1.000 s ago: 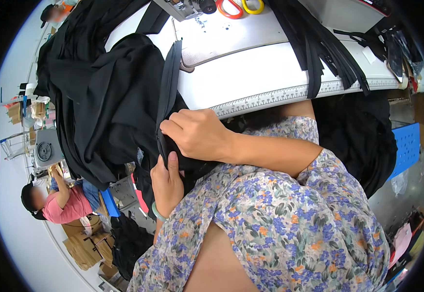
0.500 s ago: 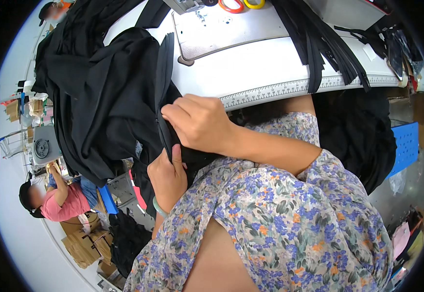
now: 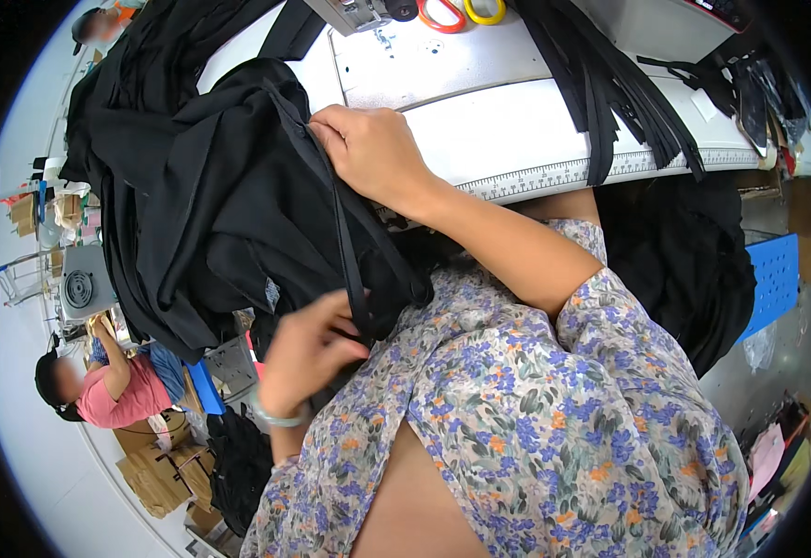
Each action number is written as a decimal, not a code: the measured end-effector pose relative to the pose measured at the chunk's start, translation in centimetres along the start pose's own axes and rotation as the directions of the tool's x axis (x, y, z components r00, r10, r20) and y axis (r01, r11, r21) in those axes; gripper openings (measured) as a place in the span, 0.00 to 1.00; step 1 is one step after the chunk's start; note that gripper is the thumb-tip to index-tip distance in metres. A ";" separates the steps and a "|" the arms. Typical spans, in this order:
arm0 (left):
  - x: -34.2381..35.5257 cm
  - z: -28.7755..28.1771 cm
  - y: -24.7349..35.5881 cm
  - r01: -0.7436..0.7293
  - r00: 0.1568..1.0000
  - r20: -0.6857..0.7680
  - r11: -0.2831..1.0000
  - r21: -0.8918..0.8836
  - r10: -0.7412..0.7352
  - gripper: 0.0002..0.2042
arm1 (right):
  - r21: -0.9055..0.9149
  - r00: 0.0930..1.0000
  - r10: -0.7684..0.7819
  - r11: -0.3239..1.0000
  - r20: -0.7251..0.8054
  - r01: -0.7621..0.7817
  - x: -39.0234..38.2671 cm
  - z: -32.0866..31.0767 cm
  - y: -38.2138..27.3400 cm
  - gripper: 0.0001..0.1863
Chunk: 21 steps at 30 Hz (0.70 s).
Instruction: Sewing zippers onto black garments using an industrial sewing machine.
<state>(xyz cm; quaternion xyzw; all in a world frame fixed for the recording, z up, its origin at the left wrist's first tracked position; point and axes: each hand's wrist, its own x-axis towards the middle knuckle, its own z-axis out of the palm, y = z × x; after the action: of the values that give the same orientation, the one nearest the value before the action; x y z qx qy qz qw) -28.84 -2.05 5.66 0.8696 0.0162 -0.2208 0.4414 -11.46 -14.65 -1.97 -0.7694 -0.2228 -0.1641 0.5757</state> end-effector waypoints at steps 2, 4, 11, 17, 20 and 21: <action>1.1 -3.0 1.4 -0.124 0.955 -0.282 0.986 -0.108 0.090 0.13 | 0.038 1.000 0.011 0.999 0.009 -0.012 0.0 0.0 -0.2 0.08; 3.9 -5.3 2.8 -0.300 0.751 -0.491 0.891 0.341 0.441 0.11 | 0.068 0.998 -0.068 0.995 0.017 0.067 0.1 0.1 -0.5 0.07; 16.2 -10.8 3.9 -0.590 0.793 0.226 0.618 0.520 0.567 0.09 | 0.102 0.971 0.049 0.992 0.235 -0.075 -2.0 -1.2 -2.1 0.14; 15.6 -12.6 1.4 -0.596 0.803 0.351 0.660 0.458 0.482 0.11 | 0.095 0.889 0.219 0.956 0.402 -0.278 -2.9 -2.8 -2.4 0.13; 15.0 -13.2 0.3 -0.520 0.854 0.272 0.714 0.468 0.444 0.09 | 0.134 0.902 0.240 0.943 0.360 -0.304 -2.4 -2.6 -2.0 0.11; 14.8 -13.6 0.3 -0.520 0.854 0.285 0.709 0.476 0.436 0.09 | 0.172 0.913 0.226 0.939 0.341 -0.297 -2.2 -2.5 -1.9 0.10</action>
<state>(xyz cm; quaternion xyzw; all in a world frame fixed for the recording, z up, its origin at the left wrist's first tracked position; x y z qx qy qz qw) -10.42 5.86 6.99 0.9120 -0.3058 -0.1594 0.2222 -14.38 -16.89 -0.85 -0.7402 -0.2231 0.0657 0.6308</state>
